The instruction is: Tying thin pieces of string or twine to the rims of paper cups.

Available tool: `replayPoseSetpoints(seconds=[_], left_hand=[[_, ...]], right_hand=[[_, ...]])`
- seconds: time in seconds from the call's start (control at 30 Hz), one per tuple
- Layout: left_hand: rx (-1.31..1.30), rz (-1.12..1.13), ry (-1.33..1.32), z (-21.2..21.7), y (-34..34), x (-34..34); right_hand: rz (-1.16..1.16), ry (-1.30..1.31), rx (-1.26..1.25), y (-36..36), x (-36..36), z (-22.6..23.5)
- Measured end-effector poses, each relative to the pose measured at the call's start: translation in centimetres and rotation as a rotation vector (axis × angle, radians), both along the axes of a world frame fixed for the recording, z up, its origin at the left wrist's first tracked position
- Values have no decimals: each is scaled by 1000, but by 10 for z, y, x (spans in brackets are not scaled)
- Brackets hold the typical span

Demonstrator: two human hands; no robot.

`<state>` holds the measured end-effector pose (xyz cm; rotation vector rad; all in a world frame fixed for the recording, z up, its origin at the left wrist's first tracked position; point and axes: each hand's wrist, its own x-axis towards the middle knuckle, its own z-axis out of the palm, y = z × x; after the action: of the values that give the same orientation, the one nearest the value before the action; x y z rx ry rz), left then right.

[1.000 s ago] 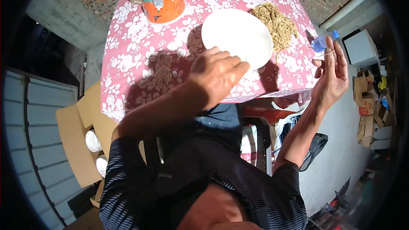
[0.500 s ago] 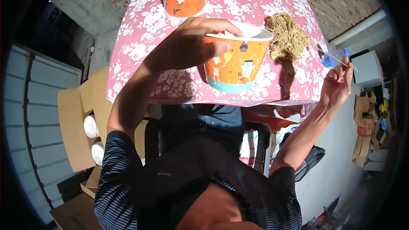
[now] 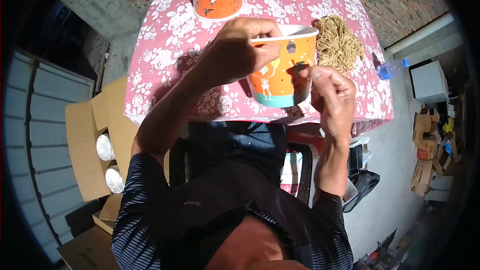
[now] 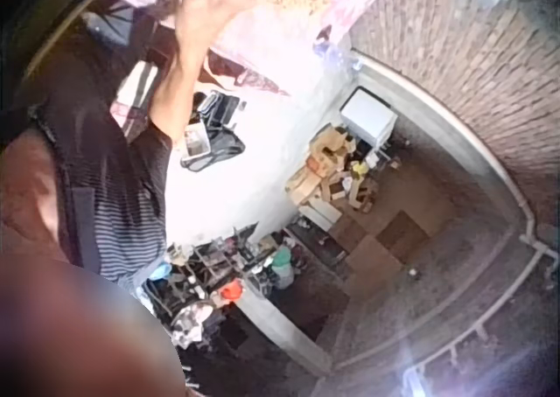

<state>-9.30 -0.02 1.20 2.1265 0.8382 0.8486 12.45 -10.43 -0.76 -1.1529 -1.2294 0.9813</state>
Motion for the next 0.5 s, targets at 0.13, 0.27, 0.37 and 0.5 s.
replayPoseSetpoints(seconds=[0.13,0.27,0.37,0.5], left_hand=[[79,-11,-52,-4,-6,3],[204,4,-74,-9,-7,0],[119,30,-14,-9,-12,-1],[53,12,-102,-22,-11,1]], right_hand=[[41,92,-33,4,-22,-11],[23,96,-69,2,-26,-11],[10,87,-72,0,-27,-6],[40,69,-164,2,-26,-8]])
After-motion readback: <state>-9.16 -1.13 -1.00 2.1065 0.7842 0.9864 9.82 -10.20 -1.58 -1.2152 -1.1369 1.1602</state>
